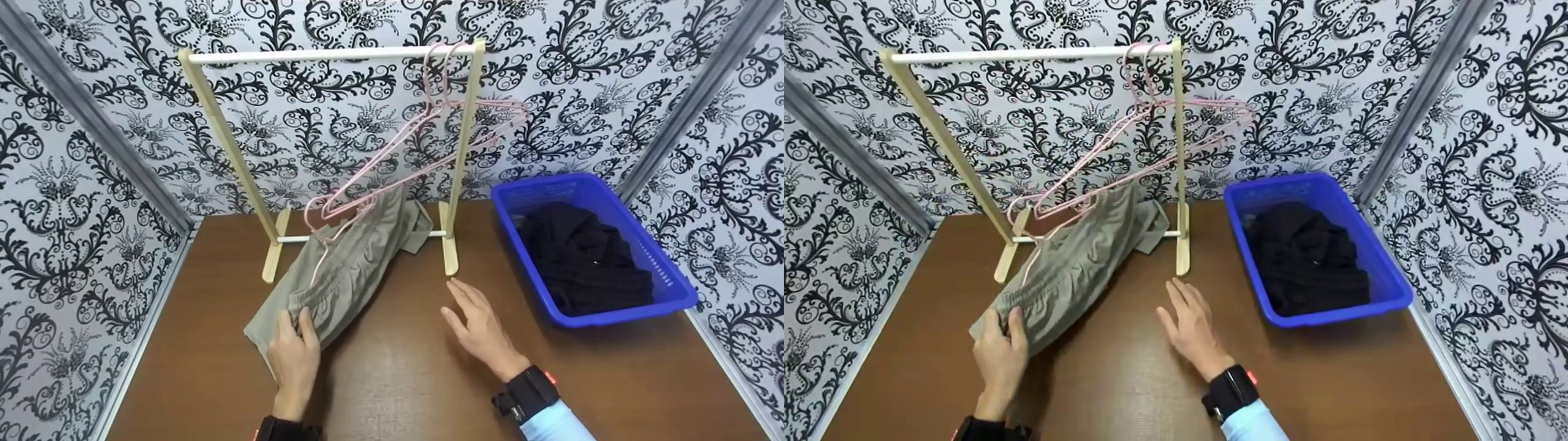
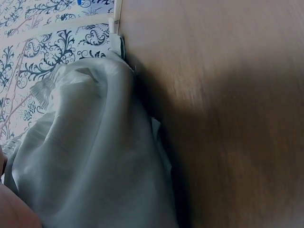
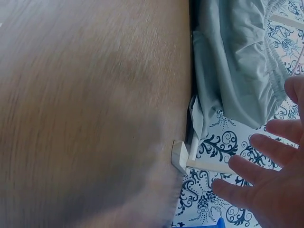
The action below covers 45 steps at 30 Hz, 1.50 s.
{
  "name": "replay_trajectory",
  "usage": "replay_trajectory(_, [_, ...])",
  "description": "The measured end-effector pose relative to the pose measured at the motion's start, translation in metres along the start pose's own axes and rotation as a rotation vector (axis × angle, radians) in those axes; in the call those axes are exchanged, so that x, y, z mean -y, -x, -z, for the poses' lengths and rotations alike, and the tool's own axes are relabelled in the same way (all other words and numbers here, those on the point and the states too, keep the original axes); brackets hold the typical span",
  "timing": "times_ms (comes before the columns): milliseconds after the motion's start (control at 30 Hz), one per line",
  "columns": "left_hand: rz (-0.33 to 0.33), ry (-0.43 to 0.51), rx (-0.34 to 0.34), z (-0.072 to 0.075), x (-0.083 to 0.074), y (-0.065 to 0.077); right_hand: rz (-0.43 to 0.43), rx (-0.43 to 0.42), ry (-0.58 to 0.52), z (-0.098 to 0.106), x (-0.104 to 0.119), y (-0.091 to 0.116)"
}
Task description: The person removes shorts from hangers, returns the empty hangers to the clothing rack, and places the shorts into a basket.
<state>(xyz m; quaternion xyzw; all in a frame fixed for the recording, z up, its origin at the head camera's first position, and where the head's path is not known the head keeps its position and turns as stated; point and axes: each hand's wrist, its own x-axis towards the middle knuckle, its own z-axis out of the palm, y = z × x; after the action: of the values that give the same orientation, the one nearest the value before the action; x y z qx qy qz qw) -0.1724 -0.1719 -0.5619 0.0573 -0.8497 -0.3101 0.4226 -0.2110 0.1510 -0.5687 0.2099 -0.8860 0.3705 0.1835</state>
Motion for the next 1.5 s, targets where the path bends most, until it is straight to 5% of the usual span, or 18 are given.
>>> replay_trajectory(333, [-0.021, -0.009, -0.016, 0.001, -0.002, 0.008, 0.008, -0.009, 0.007, -0.001, -0.001, 0.002])
replay_trajectory(833, [-0.25, 0.031, 0.04, -0.006, -0.009, 0.015, 0.104, -0.126, 0.021, -0.001, -0.005, 0.0])
replay_trajectory(1167, [-0.304, 0.048, 0.082, 0.005, -0.012, -0.004, 0.186, -0.246, 0.047, 0.016, -0.008, -0.023])
replay_trajectory(1500, [-0.444, 0.102, 0.074, 0.012, -0.028, -0.033, 0.202, -0.313, 0.068, 0.039, -0.008, -0.045])
